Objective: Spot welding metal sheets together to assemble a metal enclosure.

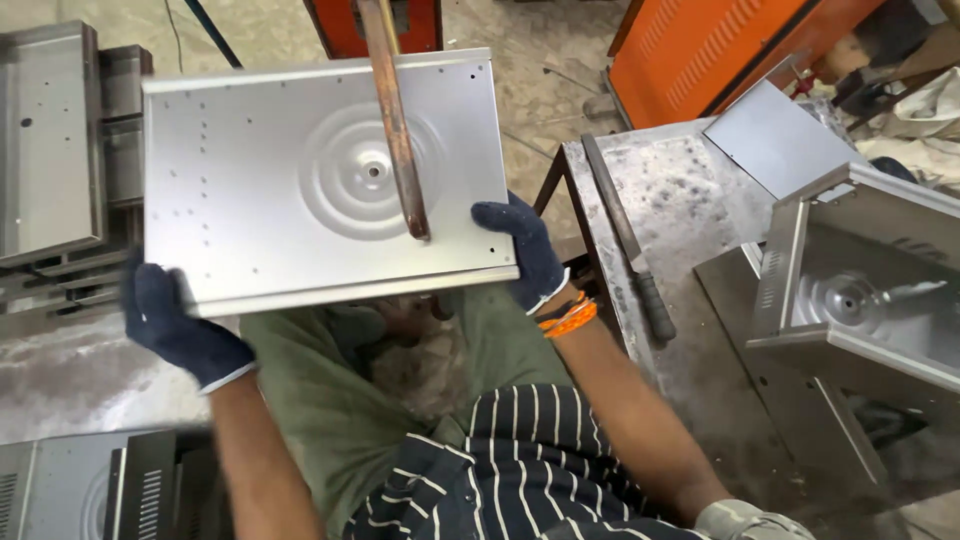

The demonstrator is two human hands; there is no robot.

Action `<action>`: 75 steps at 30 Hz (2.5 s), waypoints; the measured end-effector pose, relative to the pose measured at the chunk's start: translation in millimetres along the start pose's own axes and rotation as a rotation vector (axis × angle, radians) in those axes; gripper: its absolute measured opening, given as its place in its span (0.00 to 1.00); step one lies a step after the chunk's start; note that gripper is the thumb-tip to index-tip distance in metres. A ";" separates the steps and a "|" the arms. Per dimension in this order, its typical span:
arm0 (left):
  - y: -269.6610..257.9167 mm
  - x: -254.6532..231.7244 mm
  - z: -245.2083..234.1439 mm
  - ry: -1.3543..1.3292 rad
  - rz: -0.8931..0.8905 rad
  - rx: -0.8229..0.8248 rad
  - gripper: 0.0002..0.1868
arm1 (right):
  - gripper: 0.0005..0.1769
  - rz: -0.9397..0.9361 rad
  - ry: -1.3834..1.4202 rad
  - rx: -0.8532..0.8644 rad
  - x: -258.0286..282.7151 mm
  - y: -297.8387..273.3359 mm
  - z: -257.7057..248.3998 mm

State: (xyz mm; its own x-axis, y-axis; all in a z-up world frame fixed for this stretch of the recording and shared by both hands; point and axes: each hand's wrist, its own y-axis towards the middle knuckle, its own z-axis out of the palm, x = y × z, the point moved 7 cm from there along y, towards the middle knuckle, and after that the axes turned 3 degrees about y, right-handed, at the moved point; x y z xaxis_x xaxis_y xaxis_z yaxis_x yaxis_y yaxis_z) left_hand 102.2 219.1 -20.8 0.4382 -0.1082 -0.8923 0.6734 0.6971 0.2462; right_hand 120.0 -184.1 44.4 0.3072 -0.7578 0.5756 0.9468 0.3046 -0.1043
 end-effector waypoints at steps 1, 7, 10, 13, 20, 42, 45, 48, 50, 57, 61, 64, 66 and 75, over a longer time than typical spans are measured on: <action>18.2 13.1 -25.3 -0.031 0.003 0.060 0.24 | 0.33 0.058 0.050 0.076 3.8 -2.7 16.4; 13.4 63.5 -53.7 -0.222 -0.574 0.017 0.10 | 0.34 -0.108 -0.134 0.039 11.2 6.2 -2.1; 17.2 66.1 -57.4 -0.158 -0.425 0.096 0.12 | 0.33 -0.115 -0.152 0.016 14.1 10.2 -14.3; -1.9 33.0 -17.3 -0.145 -0.356 0.196 0.13 | 0.32 -0.127 -0.161 0.030 32.4 4.8 -19.0; -52.5 -22.1 99.5 -0.133 -0.287 0.354 0.30 | 0.29 -0.109 -0.129 -0.066 81.4 -8.0 -67.7; -124.2 1.1 182.7 -0.132 -0.289 0.461 0.30 | 0.12 -0.290 -0.068 -0.239 171.4 -23.1 -245.9; -121.7 11.9 175.1 -0.132 -0.323 0.437 0.29 | 0.12 -0.290 -0.108 -0.260 169.8 -26.2 -239.0; -123.5 -14.1 186.9 -0.081 -0.345 0.436 0.29 | 0.12 -0.386 -0.304 -0.226 172.4 -27.5 -257.2; -125.0 -25.7 193.7 -0.042 -0.349 0.455 0.30 | 0.12 -0.481 -0.480 -0.187 177.6 -30.8 -249.4; -122.1 -18.6 188.5 -0.143 -0.270 0.402 0.35 | 0.14 -0.192 -0.132 -0.321 160.3 -32.5 -186.6; -122.5 -20.6 188.9 -0.184 -0.298 0.354 0.36 | 0.15 -0.221 -0.146 -0.344 160.3 -25.3 -211.8; -121.1 -21.1 188.5 -0.153 -0.270 0.380 0.35 | 0.14 -0.229 -0.108 -0.302 158.9 -27.8 -209.4; -120.2 -19.1 188.3 -0.125 -0.250 0.390 0.34 | 0.17 -0.584 -0.795 -0.144 175.9 -43.0 -191.6; -118.7 -14.7 190.4 -0.092 -0.241 0.424 0.31 | 0.27 -0.931 -1.530 -0.022 165.9 -64.8 -179.4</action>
State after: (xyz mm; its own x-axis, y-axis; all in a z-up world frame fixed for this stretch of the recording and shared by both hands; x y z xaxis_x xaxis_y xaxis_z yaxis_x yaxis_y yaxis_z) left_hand 129.1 2.9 35.2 0.2784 -0.3065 -0.9102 0.9366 0.2967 0.1866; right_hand 126.9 -433.0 1.2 -0.6164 0.5002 0.6081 0.7435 0.1156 0.6586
